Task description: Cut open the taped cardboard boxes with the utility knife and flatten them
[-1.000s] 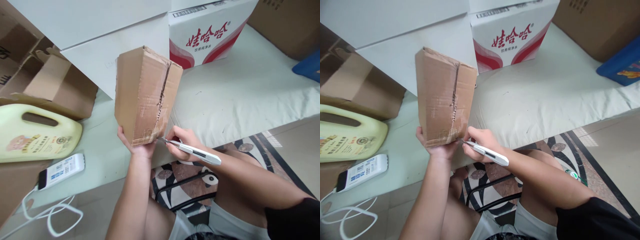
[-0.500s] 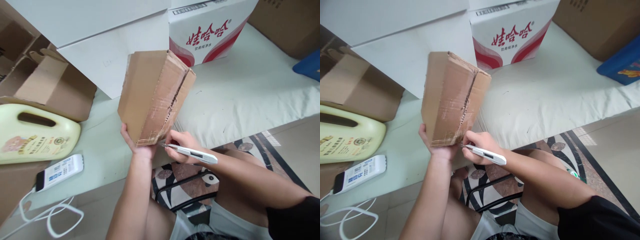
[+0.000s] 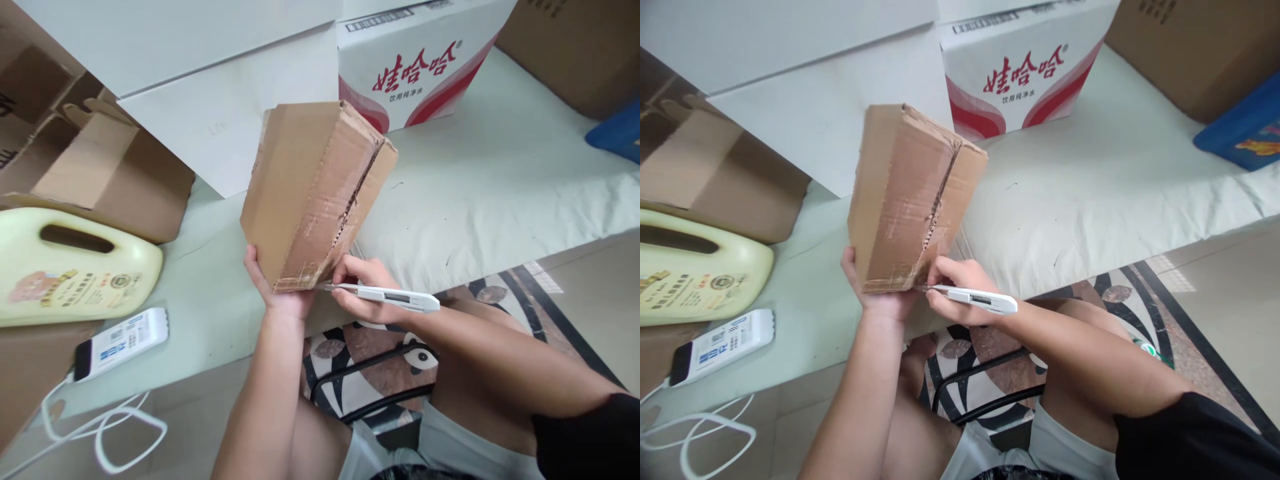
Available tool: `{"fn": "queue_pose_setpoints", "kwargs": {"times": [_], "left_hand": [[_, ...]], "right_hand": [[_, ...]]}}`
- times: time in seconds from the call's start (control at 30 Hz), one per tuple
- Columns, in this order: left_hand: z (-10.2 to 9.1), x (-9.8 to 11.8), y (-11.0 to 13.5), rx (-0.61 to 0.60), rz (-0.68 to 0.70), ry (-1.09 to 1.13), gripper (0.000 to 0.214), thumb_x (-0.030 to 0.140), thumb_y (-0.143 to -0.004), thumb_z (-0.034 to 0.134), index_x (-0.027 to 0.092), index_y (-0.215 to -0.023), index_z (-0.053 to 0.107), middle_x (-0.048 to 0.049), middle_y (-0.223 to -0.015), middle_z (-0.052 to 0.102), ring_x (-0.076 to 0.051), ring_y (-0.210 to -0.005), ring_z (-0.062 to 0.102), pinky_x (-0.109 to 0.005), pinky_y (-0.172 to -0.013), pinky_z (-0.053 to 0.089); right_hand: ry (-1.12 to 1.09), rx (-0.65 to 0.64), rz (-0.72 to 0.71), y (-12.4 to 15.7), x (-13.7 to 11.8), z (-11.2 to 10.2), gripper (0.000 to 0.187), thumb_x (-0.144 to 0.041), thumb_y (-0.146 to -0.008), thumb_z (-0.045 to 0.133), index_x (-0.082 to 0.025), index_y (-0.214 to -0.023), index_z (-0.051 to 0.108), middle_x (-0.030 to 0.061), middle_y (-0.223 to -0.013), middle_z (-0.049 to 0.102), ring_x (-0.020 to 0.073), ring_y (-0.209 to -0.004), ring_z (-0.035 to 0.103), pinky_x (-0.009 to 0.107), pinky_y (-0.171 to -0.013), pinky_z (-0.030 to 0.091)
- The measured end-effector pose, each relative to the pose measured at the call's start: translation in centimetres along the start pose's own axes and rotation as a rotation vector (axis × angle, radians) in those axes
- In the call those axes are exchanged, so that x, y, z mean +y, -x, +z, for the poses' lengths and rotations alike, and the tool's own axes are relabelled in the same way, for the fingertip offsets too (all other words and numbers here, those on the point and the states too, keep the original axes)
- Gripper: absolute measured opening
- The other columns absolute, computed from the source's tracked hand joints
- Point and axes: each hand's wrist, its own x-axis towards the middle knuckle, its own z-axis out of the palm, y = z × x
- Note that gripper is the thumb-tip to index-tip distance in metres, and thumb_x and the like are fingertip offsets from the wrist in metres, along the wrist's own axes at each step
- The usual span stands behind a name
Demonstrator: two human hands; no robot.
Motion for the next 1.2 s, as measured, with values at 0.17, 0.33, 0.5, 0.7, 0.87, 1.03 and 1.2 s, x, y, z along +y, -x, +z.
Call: {"fn": "queue_pose_setpoints", "kwargs": {"times": [0.17,0.33,0.5,0.7,0.87,1.03,1.2], "left_hand": [[-0.4,0.5,-0.2,-0.030,-0.085,-0.001,0.056,0.070,-0.079,0.053,0.023,-0.107,0.068,-0.0079,-0.098,0.069,-0.027,-0.084,0.066,-0.038,-0.067,0.054],[-0.5,1.0,-0.5,-0.026,-0.021,-0.022,0.051,0.066,-0.081,0.057,0.027,-0.112,0.070,-0.0068,-0.112,0.071,-0.028,-0.094,0.068,-0.040,-0.074,0.058],[-0.8,1.3,-0.9,-0.119,0.096,-0.067,0.046,0.061,-0.081,0.063,0.029,-0.113,0.070,-0.0042,-0.119,0.071,-0.026,-0.102,0.068,-0.038,-0.085,0.057],[-1.3,2.1,-1.2,-0.118,0.134,-0.114,0.048,0.061,-0.079,0.066,0.027,-0.113,0.070,-0.0069,-0.120,0.073,-0.028,-0.105,0.069,-0.037,-0.081,0.059],[-1.9,2.6,-1.7,-0.158,0.192,-0.212,0.052,0.062,-0.079,0.069,0.024,-0.114,0.070,-0.0078,-0.123,0.073,-0.028,-0.110,0.069,-0.037,-0.088,0.058],[-2.3,3.8,-1.8,-0.153,0.143,-0.324,0.053,0.061,-0.077,0.072,0.020,-0.110,0.069,-0.0072,-0.105,0.077,-0.031,-0.112,0.070,-0.038,-0.094,0.058],[-3.0,5.5,-1.1,-0.081,-0.043,-0.421,0.053,0.055,-0.072,0.077,0.018,-0.109,0.068,-0.0055,-0.091,0.078,-0.034,-0.109,0.072,-0.040,-0.092,0.060]], "right_hand": [[-0.172,0.083,0.014,0.1,0.5,-0.9,0.012,-0.029,-0.082,0.060,-0.023,-0.078,0.050,-0.0036,-0.062,0.056,0.0106,-0.052,0.047,0.025,-0.049,0.038],[-0.241,0.439,0.015,-1.0,0.8,-1.8,0.016,-0.029,-0.085,0.059,-0.025,-0.082,0.044,-0.0094,-0.055,0.040,0.0084,-0.044,0.032,0.024,-0.044,0.027],[-0.157,0.608,0.022,-1.8,0.7,-2.7,0.025,-0.032,-0.086,0.064,-0.027,-0.082,0.040,-0.0104,-0.056,0.035,0.0082,-0.045,0.026,0.025,-0.045,0.024],[-0.111,0.699,0.025,-1.6,1.2,-3.8,0.026,-0.035,-0.093,0.064,-0.027,-0.089,0.040,-0.0098,-0.059,0.040,0.0085,-0.045,0.035,0.026,-0.047,0.030],[-0.027,0.852,-0.057,-2.1,2.0,-5.2,0.027,-0.042,-0.089,0.072,-0.028,-0.091,0.049,-0.0093,-0.064,0.047,0.0079,-0.044,0.046,0.025,-0.044,0.035],[0.021,0.944,-0.081,-2.4,1.9,-7.2,0.024,-0.048,-0.093,0.066,-0.029,-0.095,0.053,-0.0065,-0.067,0.057,0.0119,-0.052,0.059,0.029,-0.050,0.044],[-0.090,0.908,-0.002,-2.7,3.0,-8.6,0.026,-0.052,-0.098,0.055,-0.028,-0.095,0.046,-0.0049,-0.070,0.064,0.0147,-0.060,0.065,0.030,-0.055,0.043]]}}
